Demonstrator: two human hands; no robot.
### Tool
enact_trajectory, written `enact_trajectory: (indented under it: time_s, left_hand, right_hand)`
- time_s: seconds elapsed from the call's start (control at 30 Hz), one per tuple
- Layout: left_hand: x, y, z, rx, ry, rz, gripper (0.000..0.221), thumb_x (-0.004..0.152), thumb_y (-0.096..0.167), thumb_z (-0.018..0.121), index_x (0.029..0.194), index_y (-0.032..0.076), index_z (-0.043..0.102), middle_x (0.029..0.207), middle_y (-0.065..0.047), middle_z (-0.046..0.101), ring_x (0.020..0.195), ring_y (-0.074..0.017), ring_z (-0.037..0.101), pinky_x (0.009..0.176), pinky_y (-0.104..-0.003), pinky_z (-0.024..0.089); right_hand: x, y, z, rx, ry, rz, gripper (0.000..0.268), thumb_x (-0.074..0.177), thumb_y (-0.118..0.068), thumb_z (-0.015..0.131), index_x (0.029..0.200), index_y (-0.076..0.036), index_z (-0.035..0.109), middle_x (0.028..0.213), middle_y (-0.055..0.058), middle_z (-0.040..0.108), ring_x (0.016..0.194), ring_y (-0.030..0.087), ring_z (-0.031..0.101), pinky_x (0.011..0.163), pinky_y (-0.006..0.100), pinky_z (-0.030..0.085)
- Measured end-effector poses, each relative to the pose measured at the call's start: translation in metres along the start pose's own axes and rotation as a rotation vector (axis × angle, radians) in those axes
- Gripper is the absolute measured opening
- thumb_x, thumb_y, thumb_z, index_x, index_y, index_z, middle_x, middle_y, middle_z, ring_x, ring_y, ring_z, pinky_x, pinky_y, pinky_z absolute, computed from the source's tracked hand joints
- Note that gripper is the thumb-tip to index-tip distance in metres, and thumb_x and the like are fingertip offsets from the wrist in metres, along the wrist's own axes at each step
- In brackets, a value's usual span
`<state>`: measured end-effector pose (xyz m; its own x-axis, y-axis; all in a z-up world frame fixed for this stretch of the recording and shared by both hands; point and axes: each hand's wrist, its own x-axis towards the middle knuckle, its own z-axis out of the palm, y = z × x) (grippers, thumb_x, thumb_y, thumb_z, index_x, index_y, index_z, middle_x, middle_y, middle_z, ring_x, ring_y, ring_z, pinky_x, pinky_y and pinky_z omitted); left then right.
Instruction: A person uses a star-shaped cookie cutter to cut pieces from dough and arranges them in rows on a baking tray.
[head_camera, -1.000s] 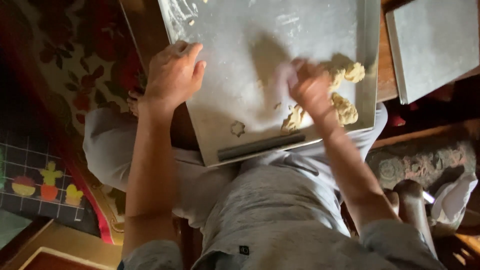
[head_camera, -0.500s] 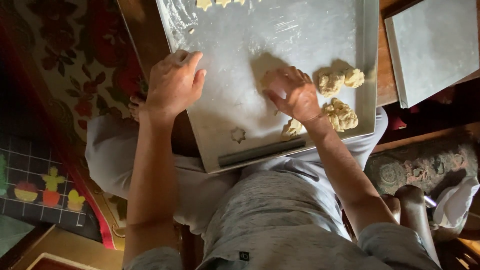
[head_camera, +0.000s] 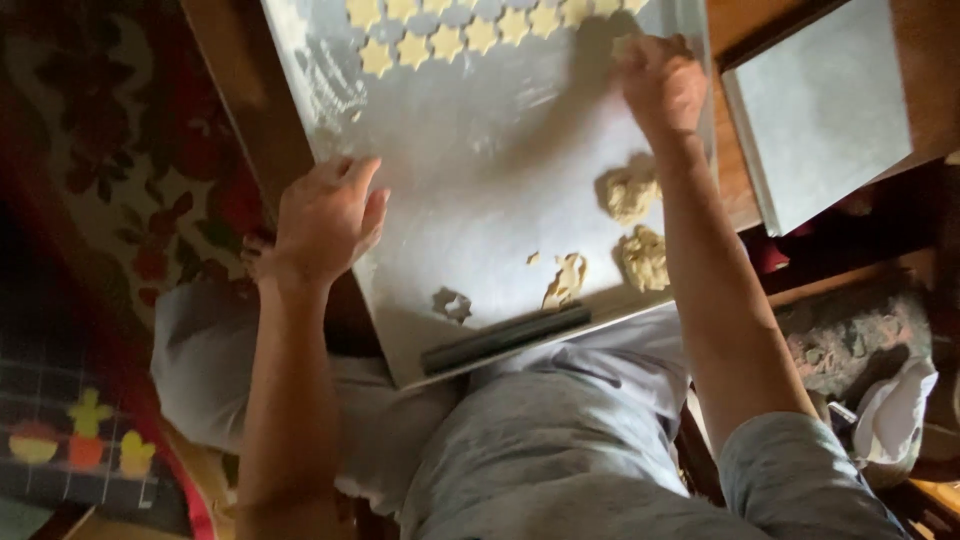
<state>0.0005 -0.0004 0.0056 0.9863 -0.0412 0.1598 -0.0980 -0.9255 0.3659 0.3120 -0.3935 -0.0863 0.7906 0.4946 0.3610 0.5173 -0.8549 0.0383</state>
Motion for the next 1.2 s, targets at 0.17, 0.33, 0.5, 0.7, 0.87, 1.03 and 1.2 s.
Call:
enact_trajectory:
  time_s: [0.17, 0.33, 0.5, 0.7, 0.87, 1.03, 1.2]
  left_hand:
    - [0.0, 0.002, -0.004, -0.037, -0.044, 0.004, 0.03, 0.101, 0.019, 0.071, 0.125, 0.001, 0.068, 0.103, -0.014, 0.073, 0.085, -0.0301, 0.072, 0.066, -0.041, 0.059]
    - [-0.001, -0.001, 0.007, 0.006, -0.058, -0.01, 0.033, 0.103, 0.025, 0.064, 0.126, 0.003, 0.069, 0.104, -0.012, 0.073, 0.078, -0.0302, 0.07, 0.061, -0.042, 0.058]
    - [-0.002, -0.003, 0.01, -0.003, -0.067, 0.013, 0.033, 0.102, 0.025, 0.063, 0.125, 0.001, 0.068, 0.099, -0.012, 0.072, 0.071, -0.032, 0.069, 0.055, -0.042, 0.056]
    - [0.005, 0.0, 0.003, 0.084, -0.195, -0.026, 0.04, 0.103, 0.038, 0.054, 0.124, 0.009, 0.072, 0.098, -0.013, 0.074, 0.084, -0.0299, 0.075, 0.074, -0.04, 0.063]
    - [0.007, 0.004, 0.002, 0.068, -0.241, -0.066, 0.039, 0.099, 0.033, 0.06, 0.127, 0.009, 0.07, 0.102, -0.016, 0.075, 0.085, -0.0319, 0.076, 0.076, -0.041, 0.064]
    - [0.01, 0.005, 0.001, 0.045, -0.244, -0.079, 0.036, 0.099, 0.031, 0.063, 0.125, 0.009, 0.071, 0.107, -0.015, 0.074, 0.091, -0.0286, 0.076, 0.08, -0.037, 0.064]
    - [0.011, 0.005, -0.001, 0.057, -0.285, -0.08, 0.034, 0.099, 0.031, 0.063, 0.125, 0.01, 0.071, 0.109, -0.013, 0.075, 0.094, -0.0247, 0.077, 0.083, -0.034, 0.064]
  right_hand:
    - [0.009, 0.039, 0.012, 0.092, 0.19, -0.006, 0.022, 0.092, -0.034, 0.079, 0.08, -0.016, 0.075, 0.07, 0.007, 0.069, 0.057, 0.03, 0.067, 0.051, 0.043, 0.053]
    - [-0.011, 0.005, -0.021, 0.289, 0.022, 0.263, 0.011, 0.087, -0.015, 0.065, 0.078, -0.015, 0.071, 0.068, 0.0, 0.067, 0.055, 0.016, 0.055, 0.046, 0.032, 0.044]
    - [-0.015, 0.011, -0.007, 0.259, 0.089, 0.293, 0.005, 0.082, -0.016, 0.068, 0.082, -0.014, 0.073, 0.08, 0.005, 0.072, 0.068, 0.03, 0.065, 0.06, 0.044, 0.05]
    - [-0.007, 0.017, 0.024, 0.162, 0.079, 0.42, 0.018, 0.083, -0.031, 0.076, 0.091, -0.016, 0.081, 0.075, 0.008, 0.075, 0.074, 0.034, 0.073, 0.073, 0.047, 0.059]
    - [0.001, 0.022, 0.044, 0.097, 0.062, 0.498, 0.014, 0.086, -0.032, 0.071, 0.088, -0.02, 0.078, 0.072, 0.004, 0.075, 0.07, 0.031, 0.074, 0.068, 0.047, 0.06]
    - [0.019, 0.01, 0.04, 0.12, 0.032, 0.57, 0.014, 0.088, -0.03, 0.066, 0.09, -0.02, 0.077, 0.073, 0.006, 0.075, 0.072, 0.033, 0.075, 0.068, 0.048, 0.061]
    - [0.03, 0.003, 0.035, 0.122, -0.01, 0.618, 0.017, 0.09, -0.027, 0.063, 0.091, -0.018, 0.078, 0.075, 0.009, 0.076, 0.074, 0.035, 0.075, 0.069, 0.051, 0.061]
